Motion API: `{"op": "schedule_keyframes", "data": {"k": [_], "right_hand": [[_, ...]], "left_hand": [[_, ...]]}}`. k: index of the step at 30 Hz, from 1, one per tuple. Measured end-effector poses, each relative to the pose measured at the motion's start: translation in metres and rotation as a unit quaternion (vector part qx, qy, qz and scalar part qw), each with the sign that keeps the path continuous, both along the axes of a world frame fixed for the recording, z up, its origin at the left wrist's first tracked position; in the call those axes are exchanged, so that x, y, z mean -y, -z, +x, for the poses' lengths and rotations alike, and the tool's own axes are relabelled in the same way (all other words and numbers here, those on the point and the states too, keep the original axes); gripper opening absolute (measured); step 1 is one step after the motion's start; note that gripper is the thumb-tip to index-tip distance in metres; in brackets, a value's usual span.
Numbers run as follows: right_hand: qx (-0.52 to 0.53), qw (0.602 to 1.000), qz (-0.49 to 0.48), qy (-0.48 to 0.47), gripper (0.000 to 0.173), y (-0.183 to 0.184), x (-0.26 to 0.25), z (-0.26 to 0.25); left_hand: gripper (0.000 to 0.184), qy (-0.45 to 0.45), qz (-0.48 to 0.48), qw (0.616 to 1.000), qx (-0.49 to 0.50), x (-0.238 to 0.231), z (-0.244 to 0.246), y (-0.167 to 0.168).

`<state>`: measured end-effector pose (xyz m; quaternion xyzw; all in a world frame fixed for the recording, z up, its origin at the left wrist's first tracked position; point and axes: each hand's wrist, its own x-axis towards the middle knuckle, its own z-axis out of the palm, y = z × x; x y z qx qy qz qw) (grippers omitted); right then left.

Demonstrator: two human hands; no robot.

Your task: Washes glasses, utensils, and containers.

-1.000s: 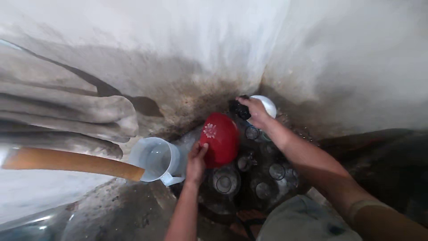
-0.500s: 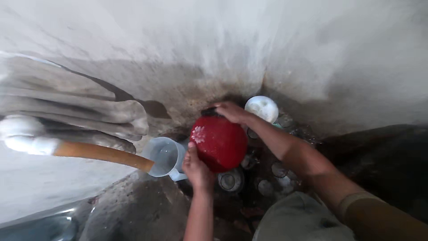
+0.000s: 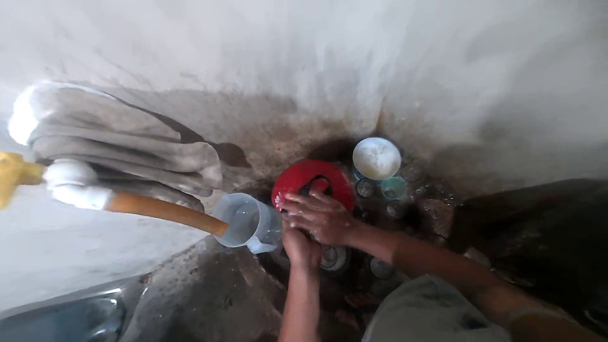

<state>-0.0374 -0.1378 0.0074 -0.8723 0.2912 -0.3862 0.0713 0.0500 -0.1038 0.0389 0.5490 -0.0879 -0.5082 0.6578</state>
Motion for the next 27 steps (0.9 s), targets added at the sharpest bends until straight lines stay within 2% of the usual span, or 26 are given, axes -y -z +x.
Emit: {"op": "schedule_keyframes", "data": {"k": [2,5,8,10,12,14,16,18,20,23,25,27], "right_hand": [[-0.057,0.998,0.011,-0.024,0.033,-0.021,0.016,0.005],[-0.049,0.983,0.167,-0.056,0.039,-0.048,0.062,-0.001],[-0.034,0.932,0.352,-0.076,0.042,-0.056,0.117,-0.016],[-0.072,0.913,0.398,-0.053,0.040,-0.060,0.132,-0.018],[-0.102,0.929,0.352,-0.047,0.042,-0.063,0.115,-0.009],[-0.103,0.968,0.222,-0.047,0.037,-0.061,0.069,0.002],[-0.090,0.988,0.116,-0.038,0.027,-0.049,0.017,0.003],[-0.033,0.999,0.034,-0.001,0.027,-0.017,-0.021,-0.005],[0.071,0.996,-0.030,0.039,0.027,0.023,-0.036,-0.021],[0.153,0.985,0.023,0.083,0.042,0.052,-0.023,-0.053],[0.239,0.962,0.115,0.059,0.049,0.038,0.006,-0.064],[0.237,0.942,0.235,0.035,0.046,0.009,0.041,-0.070]], "left_hand": [[0.042,-0.018,-0.006,1.000,-0.013,-0.003,0.002,-0.002],[0.056,-0.054,-0.033,0.998,0.004,-0.004,0.008,-0.007],[0.053,-0.091,-0.020,0.995,0.040,-0.010,0.006,-0.002],[0.050,-0.078,-0.021,0.995,0.060,-0.013,0.002,-0.001],[0.051,-0.054,-0.029,0.996,0.067,-0.012,-0.001,-0.002],[0.057,-0.027,-0.040,0.997,0.060,-0.008,-0.001,-0.009],[0.051,-0.035,-0.035,0.999,0.018,-0.006,0.001,-0.013],[0.046,-0.055,-0.021,0.998,-0.031,-0.008,0.009,-0.006],[0.045,-0.074,-0.008,0.995,-0.073,-0.012,0.017,0.003],[0.049,-0.082,-0.020,0.991,-0.108,-0.020,0.022,0.011],[0.049,-0.088,-0.017,0.991,-0.097,-0.023,0.021,0.009],[0.048,-0.087,-0.014,0.994,-0.066,-0.026,0.020,0.008]]}}
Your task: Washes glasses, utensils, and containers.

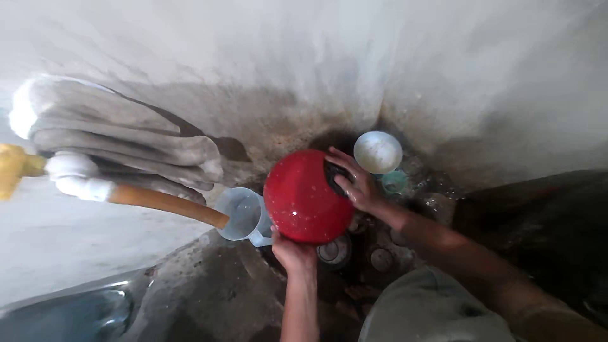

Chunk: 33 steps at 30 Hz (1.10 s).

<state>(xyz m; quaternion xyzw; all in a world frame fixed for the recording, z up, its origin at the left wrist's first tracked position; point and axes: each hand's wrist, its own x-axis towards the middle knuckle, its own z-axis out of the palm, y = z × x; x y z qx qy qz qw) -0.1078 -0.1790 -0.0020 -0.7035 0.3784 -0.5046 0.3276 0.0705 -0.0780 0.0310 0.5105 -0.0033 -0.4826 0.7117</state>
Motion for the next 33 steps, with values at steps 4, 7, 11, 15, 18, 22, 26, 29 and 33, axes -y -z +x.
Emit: {"op": "schedule_keyframes", "data": {"k": [4,7,11,15,18,22,26,29,33], "right_hand": [[-0.176,0.981,0.034,-0.070,0.041,-0.049,0.034,0.013],[-0.243,0.965,-0.074,-0.063,0.037,-0.070,-0.009,0.034],[-0.189,0.953,-0.210,-0.105,0.031,-0.035,-0.072,0.038],[-0.136,0.975,-0.156,-0.082,0.037,-0.019,-0.063,0.016],[-0.202,0.975,-0.061,-0.063,0.044,-0.045,-0.023,0.012],[-0.261,0.948,-0.132,-0.124,0.029,-0.088,-0.014,0.036],[-0.268,0.930,-0.138,-0.211,0.038,-0.100,-0.006,0.034],[-0.229,0.932,0.016,-0.280,0.041,-0.097,0.024,0.010],[-0.058,0.946,0.188,-0.258,0.039,-0.067,0.050,-0.028]], "left_hand": [[0.047,0.007,0.003,0.998,0.063,-0.004,-0.006,-0.009],[0.048,0.021,-0.011,0.997,0.075,-0.005,-0.004,-0.020],[0.050,0.039,0.003,0.996,0.084,-0.009,-0.001,-0.023],[0.054,0.059,0.026,0.985,0.159,-0.018,0.002,-0.018],[0.048,0.108,0.047,0.921,0.372,-0.018,-0.007,-0.021],[0.048,0.145,-0.005,0.693,0.707,-0.010,-0.007,-0.026],[0.051,0.078,-0.024,0.717,0.692,-0.001,0.009,-0.032],[0.053,0.063,-0.014,0.852,0.519,0.001,0.015,-0.034],[0.048,0.014,-0.033,0.965,0.260,0.006,0.023,-0.020]]}}
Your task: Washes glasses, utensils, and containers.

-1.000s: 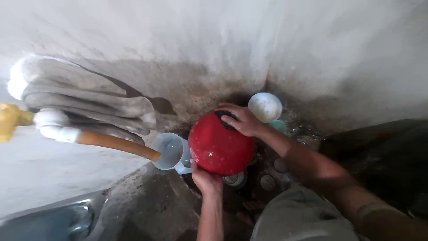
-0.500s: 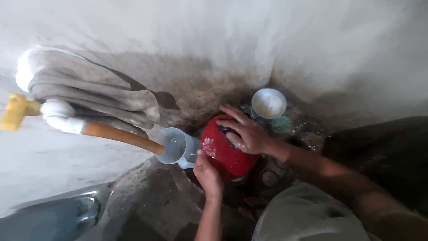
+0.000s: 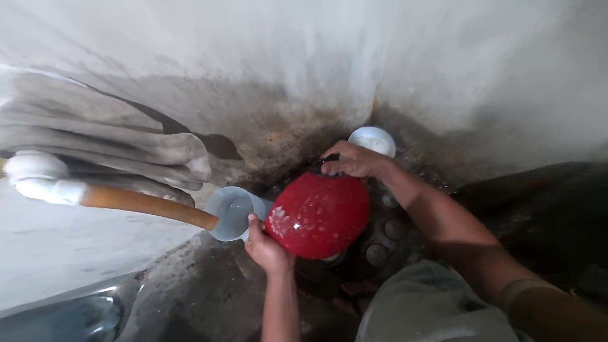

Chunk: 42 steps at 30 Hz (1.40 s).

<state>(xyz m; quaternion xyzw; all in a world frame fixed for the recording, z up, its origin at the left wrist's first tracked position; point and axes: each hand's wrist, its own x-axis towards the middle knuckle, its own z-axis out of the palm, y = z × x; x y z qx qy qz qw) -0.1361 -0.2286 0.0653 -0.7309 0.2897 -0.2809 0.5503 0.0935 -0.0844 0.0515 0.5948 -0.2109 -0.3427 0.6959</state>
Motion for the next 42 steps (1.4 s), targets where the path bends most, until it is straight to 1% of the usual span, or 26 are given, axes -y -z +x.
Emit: {"op": "schedule_keyframes", "data": {"k": [2,4,6,8,10,11,14,16,18,19,21,23,24,25,26,27,29,31,32,34,35,37,38,40,41,42], "right_hand": [[0.073,0.988,0.115,0.065,0.056,0.016,-0.003,-0.018],[0.195,0.946,0.242,0.097,0.064,0.030,-0.016,-0.025],[0.310,0.887,0.323,0.116,0.059,0.039,-0.044,-0.019],[0.376,0.843,0.359,0.138,0.054,0.043,-0.073,-0.006],[0.389,0.833,0.365,0.145,0.047,0.046,-0.096,0.003],[0.382,0.839,0.362,0.141,0.043,0.047,-0.106,0.007],[0.313,0.906,0.271,0.088,0.030,0.031,-0.128,0.007],[0.226,0.957,0.173,0.060,0.027,0.016,-0.127,0.002],[0.082,0.995,0.050,0.029,0.028,0.006,-0.121,-0.007],[-0.010,1.000,-0.016,0.002,0.031,0.003,-0.117,-0.009],[-0.168,0.974,-0.133,-0.076,0.031,0.001,-0.112,-0.005],[-0.282,0.926,-0.214,-0.134,0.023,0.004,-0.116,0.006],[-0.303,0.910,-0.247,-0.137,0.025,0.008,-0.120,0.012],[-0.302,0.903,-0.278,-0.131,0.024,0.014,-0.123,0.017],[-0.294,0.898,-0.302,-0.127,0.020,0.019,-0.124,0.021],[-0.286,0.899,-0.306,-0.128,0.028,0.022,-0.123,0.024],[-0.282,0.916,-0.245,-0.147,0.059,0.022,-0.119,0.026],[-0.307,0.920,-0.174,-0.172,0.069,0.022,-0.109,0.028],[-0.325,0.917,-0.143,-0.182,0.069,0.025,-0.101,0.028],[-0.318,0.924,-0.102,-0.185,0.061,0.038,-0.086,0.029],[-0.320,0.923,-0.112,-0.184,0.054,0.045,-0.079,0.029],[-0.381,0.899,-0.145,-0.158,0.046,0.046,-0.071,0.035],[-0.417,0.890,-0.148,-0.108,0.048,0.042,-0.071,0.041],[-0.441,0.884,-0.154,0.030,0.042,0.036,-0.068,0.058],[-0.430,0.886,-0.152,0.080,0.041,0.035,-0.064,0.067],[-0.402,0.899,-0.142,0.096,0.044,0.033,-0.062,0.075]], "left_hand": [[0.042,0.022,-0.037,0.991,-0.129,0.000,0.004,0.013],[0.048,0.010,-0.058,0.975,-0.215,0.000,0.001,0.030],[0.058,-0.024,-0.038,0.969,-0.244,-0.003,-0.016,0.047],[0.066,-0.042,-0.034,0.950,-0.308,-0.001,-0.039,0.060],[0.070,-0.031,-0.043,0.912,-0.406,-0.001,-0.066,0.061],[0.070,-0.005,-0.043,0.895,-0.444,-0.003,-0.080,0.059],[0.065,0.103,-0.006,0.835,-0.540,-0.011,-0.098,0.059],[0.059,0.159,0.058,0.839,-0.517,-0.018,-0.083,0.056],[0.062,0.181,0.089,0.875,-0.440,-0.020,-0.058,0.045],[0.066,0.190,0.096,0.894,-0.393,-0.019,-0.045,0.035],[0.082,0.249,0.104,0.922,-0.279,-0.021,-0.017,0.012],[0.102,0.315,0.096,0.924,-0.193,-0.027,0.007,0.003],[0.106,0.323,0.093,0.926,-0.171,-0.029,0.015,0.004],[0.104,0.314,0.090,0.932,-0.154,-0.032,0.019,0.005],[0.096,0.298,0.085,0.940,-0.144,-0.034,0.021,0.008],[0.082,0.281,0.085,0.946,-0.138,-0.038,0.020,0.011],[0.051,0.218,0.105,0.963,-0.121,-0.044,0.012,0.017],[0.043,0.172,0.093,0.972,-0.129,-0.052,0.007,0.025],[0.046,0.171,0.082,0.974,-0.127,-0.055,0.008,0.030],[0.064,0.170,0.081,0.975,-0.114,-0.062,0.009,0.038],[0.069,0.167,0.082,0.977,-0.107,-0.066,0.008,0.040],[0.079,0.172,0.068,0.979,-0.091,-0.073,0.007,0.041],[0.082,0.177,0.060,0.979,-0.085,-0.078,0.004,0.041],[0.084,0.176,0.044,0.979,-0.088,-0.089,-0.012,0.039],[0.088,0.190,0.037,0.977,-0.090,-0.093,-0.020,0.039],[0.096,0.217,0.032,0.971,-0.092,-0.095,-0.027,0.039]]}}
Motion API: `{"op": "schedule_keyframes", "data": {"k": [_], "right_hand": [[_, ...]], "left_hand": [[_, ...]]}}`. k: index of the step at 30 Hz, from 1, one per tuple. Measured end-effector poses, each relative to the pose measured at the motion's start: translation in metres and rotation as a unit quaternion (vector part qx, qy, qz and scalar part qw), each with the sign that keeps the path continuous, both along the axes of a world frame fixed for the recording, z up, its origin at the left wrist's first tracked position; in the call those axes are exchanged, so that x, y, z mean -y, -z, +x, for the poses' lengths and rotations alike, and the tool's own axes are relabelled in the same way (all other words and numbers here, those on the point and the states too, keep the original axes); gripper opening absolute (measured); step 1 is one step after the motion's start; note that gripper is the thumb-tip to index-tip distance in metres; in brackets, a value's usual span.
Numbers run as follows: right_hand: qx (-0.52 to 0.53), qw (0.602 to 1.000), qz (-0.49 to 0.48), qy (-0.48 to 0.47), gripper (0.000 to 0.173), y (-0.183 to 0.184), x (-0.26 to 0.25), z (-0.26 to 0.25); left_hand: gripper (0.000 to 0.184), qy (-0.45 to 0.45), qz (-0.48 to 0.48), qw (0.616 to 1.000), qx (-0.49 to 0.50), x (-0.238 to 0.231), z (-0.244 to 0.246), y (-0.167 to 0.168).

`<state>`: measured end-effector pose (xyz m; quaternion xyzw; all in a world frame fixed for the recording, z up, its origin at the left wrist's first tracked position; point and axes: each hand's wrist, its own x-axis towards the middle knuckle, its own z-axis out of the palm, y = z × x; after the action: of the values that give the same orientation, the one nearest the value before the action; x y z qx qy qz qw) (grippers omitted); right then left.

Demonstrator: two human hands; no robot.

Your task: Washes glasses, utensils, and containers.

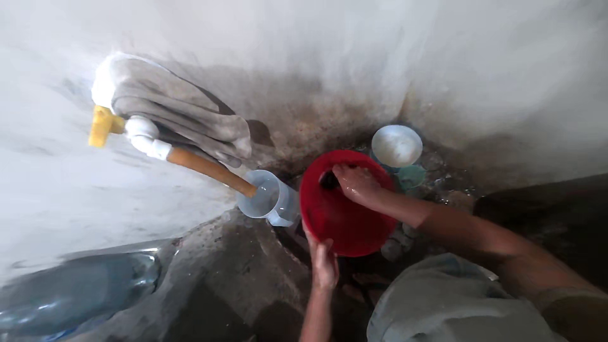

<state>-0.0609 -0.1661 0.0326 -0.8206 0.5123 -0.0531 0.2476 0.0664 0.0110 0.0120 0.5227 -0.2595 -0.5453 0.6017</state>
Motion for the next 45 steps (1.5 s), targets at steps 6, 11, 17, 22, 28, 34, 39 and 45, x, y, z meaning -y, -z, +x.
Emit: {"op": "schedule_keyframes", "data": {"k": [6,11,17,22,28,34,39,45], "right_hand": [[0.146,0.930,0.194,-0.276,0.036,-0.008,-0.055,0.015],[-0.021,0.995,-0.003,-0.098,0.021,0.002,-0.012,0.008],[0.279,0.901,0.177,-0.280,0.027,0.001,-0.057,0.040],[-0.035,0.963,0.087,-0.253,0.027,0.005,-0.023,0.016],[0.223,0.952,0.059,-0.202,0.040,-0.003,-0.052,0.056],[-0.032,0.962,0.114,-0.248,0.030,0.001,-0.035,0.035],[0.188,0.967,-0.012,-0.171,0.045,-0.005,-0.045,0.068],[-0.013,0.925,0.144,-0.351,0.033,-0.029,-0.063,0.033]], "left_hand": [[0.066,-0.084,0.032,0.995,0.047,0.022,0.020,-0.007],[0.043,-0.116,0.046,0.992,0.019,-0.003,0.022,-0.016],[0.050,-0.080,0.050,0.995,0.022,0.011,0.008,-0.019],[0.035,-0.136,0.081,0.987,0.033,-0.009,0.040,-0.036],[0.065,-0.062,0.102,0.992,0.051,-0.003,0.007,-0.032],[0.043,-0.136,0.132,0.980,0.058,-0.018,0.052,-0.055],[0.057,-0.069,0.157,0.984,0.039,-0.024,0.007,-0.051],[0.058,-0.156,0.156,0.963,0.152,-0.031,0.057,-0.074]]}}
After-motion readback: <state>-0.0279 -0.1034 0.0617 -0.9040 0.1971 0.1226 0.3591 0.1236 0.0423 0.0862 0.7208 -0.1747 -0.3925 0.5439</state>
